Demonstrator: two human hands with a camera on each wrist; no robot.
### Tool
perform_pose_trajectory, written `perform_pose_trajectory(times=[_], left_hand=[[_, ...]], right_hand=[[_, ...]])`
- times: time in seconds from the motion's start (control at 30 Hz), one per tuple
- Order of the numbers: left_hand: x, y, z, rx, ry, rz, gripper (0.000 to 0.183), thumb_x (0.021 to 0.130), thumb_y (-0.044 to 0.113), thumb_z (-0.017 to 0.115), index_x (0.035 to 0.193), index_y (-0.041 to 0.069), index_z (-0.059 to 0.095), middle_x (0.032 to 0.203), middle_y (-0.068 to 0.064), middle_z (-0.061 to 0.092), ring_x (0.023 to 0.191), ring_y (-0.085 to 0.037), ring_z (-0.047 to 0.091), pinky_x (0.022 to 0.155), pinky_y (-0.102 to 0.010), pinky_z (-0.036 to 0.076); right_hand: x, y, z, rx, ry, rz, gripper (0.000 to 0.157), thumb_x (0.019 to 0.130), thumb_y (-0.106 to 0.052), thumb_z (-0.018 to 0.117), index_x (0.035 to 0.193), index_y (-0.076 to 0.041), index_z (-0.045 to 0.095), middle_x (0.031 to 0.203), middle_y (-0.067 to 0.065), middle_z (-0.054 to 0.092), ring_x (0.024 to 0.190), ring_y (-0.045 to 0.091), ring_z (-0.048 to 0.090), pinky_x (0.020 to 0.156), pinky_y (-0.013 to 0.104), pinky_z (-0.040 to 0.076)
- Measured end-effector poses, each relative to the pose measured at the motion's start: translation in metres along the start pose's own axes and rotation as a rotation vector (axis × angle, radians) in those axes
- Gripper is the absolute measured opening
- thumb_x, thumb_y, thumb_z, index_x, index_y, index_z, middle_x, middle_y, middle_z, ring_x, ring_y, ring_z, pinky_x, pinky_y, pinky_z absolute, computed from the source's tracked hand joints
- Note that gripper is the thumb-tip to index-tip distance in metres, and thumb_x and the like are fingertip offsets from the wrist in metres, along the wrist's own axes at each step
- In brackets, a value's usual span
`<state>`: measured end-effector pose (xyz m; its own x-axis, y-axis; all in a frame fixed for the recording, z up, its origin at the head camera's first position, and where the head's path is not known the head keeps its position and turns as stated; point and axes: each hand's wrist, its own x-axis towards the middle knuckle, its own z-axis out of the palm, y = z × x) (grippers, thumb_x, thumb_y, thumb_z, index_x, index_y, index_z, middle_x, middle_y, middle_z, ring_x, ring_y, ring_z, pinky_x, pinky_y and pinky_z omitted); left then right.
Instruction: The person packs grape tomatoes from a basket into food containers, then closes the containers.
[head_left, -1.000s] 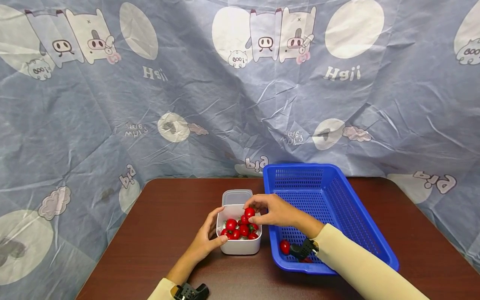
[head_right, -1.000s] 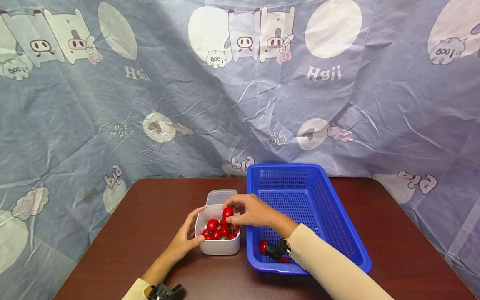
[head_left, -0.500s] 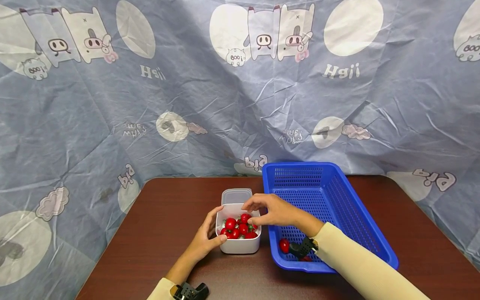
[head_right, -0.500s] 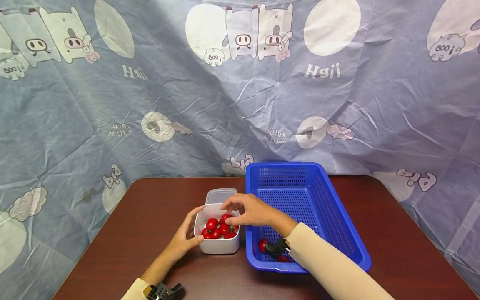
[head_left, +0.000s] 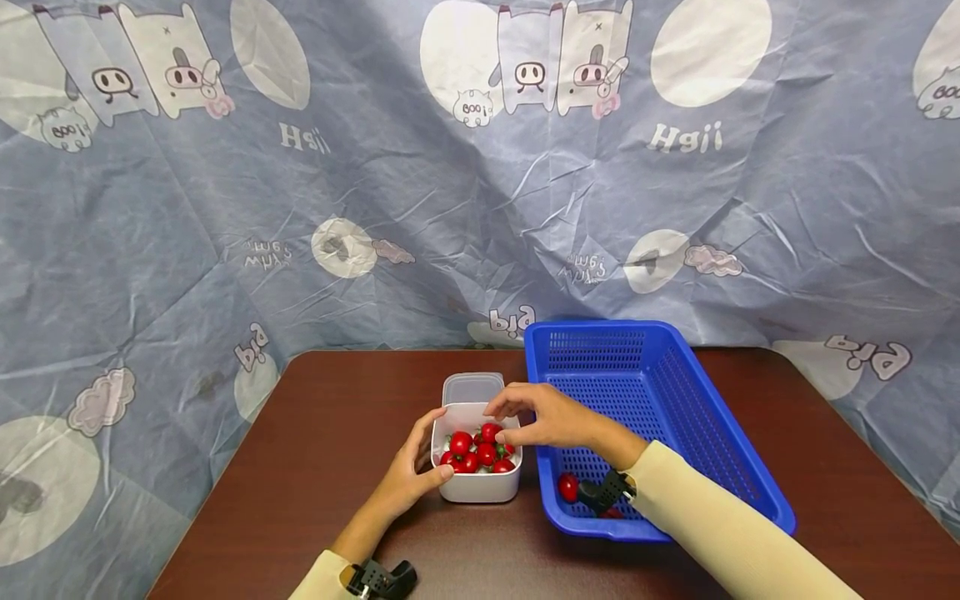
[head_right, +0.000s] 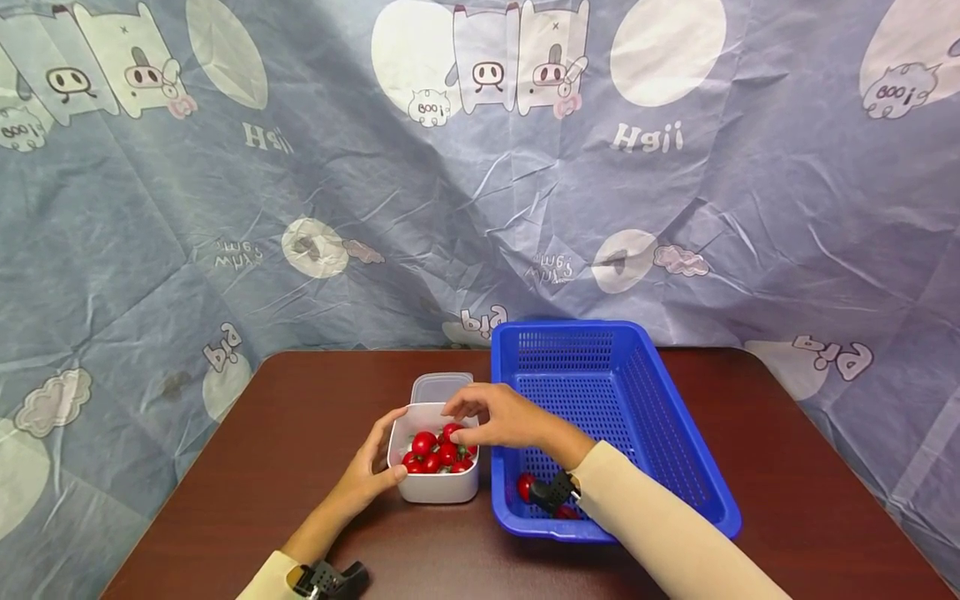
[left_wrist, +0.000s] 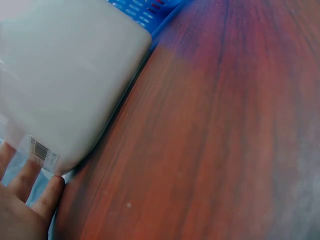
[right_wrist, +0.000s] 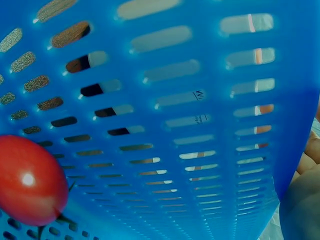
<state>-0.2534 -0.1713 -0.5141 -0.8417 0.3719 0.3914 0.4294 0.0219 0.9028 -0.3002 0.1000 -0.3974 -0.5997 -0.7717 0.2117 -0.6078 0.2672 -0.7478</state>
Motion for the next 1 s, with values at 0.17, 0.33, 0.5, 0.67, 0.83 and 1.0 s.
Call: perform_pose_trajectory(times=[0.17, 0.33, 0.5, 0.67, 0.83, 1.0], left_hand=[[0.002, 0.001, -0.001, 0.015, 0.002, -0.005, 0.078, 0.085, 0.015, 0.068, 0.150, 0.020, 0.026, 0.149, -0.014, 0.037, 0.133, -0.039, 0.039, 0.102, -0.056, 0.035], [0.002, 0.006, -0.001, -0.006, -0.001, 0.001, 0.078, 0.085, 0.013, 0.068, 0.151, 0.017, 0.026, 0.149, -0.017, 0.036, 0.133, -0.040, 0.038, 0.101, -0.059, 0.034], [0.001, 0.007, 0.001, -0.010, 0.001, -0.003, 0.080, 0.085, 0.010, 0.068, 0.151, 0.015, 0.025, 0.150, -0.017, 0.035, 0.133, -0.041, 0.038, 0.101, -0.060, 0.033], [0.002, 0.007, 0.001, 0.006, -0.003, -0.011, 0.079, 0.085, 0.009, 0.068, 0.151, 0.011, 0.024, 0.149, -0.020, 0.035, 0.132, -0.044, 0.038, 0.100, -0.062, 0.033], [0.002, 0.004, 0.000, -0.001, -0.002, -0.016, 0.080, 0.084, 0.007, 0.068, 0.151, 0.010, 0.024, 0.149, -0.021, 0.034, 0.132, -0.045, 0.037, 0.100, -0.063, 0.032], [0.001, 0.003, 0.001, 0.002, 0.002, -0.004, 0.080, 0.084, 0.010, 0.068, 0.151, 0.015, 0.025, 0.149, -0.017, 0.035, 0.132, -0.042, 0.039, 0.101, -0.060, 0.034]], right_hand=[[0.001, 0.002, -0.004, 0.000, -0.008, 0.006, 0.031, 0.084, -0.024, 0.075, 0.113, -0.016, 0.066, 0.109, 0.011, 0.066, 0.103, 0.028, 0.064, 0.090, 0.045, 0.049], [0.001, 0.000, -0.006, 0.019, -0.016, 0.003, 0.030, 0.086, -0.025, 0.073, 0.113, -0.015, 0.065, 0.110, 0.014, 0.066, 0.102, 0.033, 0.063, 0.086, 0.044, 0.050], [-0.003, -0.004, -0.009, 0.057, -0.025, 0.020, 0.032, 0.087, -0.021, 0.072, 0.115, -0.008, 0.064, 0.110, 0.016, 0.067, 0.100, 0.031, 0.064, 0.085, 0.052, 0.049], [-0.011, -0.008, -0.013, 0.074, -0.020, 0.025, 0.030, 0.087, -0.016, 0.071, 0.114, -0.006, 0.064, 0.110, 0.016, 0.066, 0.099, 0.030, 0.064, 0.089, 0.048, 0.049], [-0.021, -0.010, -0.019, 0.078, 0.003, 0.024, 0.026, 0.087, -0.015, 0.072, 0.112, -0.011, 0.064, 0.106, 0.006, 0.067, 0.099, 0.030, 0.064, 0.090, 0.045, 0.049], [-0.032, -0.009, -0.027, 0.072, 0.013, 0.015, 0.027, 0.087, -0.016, 0.072, 0.111, -0.007, 0.064, 0.103, 0.011, 0.067, 0.098, 0.033, 0.064, 0.091, 0.049, 0.048]])
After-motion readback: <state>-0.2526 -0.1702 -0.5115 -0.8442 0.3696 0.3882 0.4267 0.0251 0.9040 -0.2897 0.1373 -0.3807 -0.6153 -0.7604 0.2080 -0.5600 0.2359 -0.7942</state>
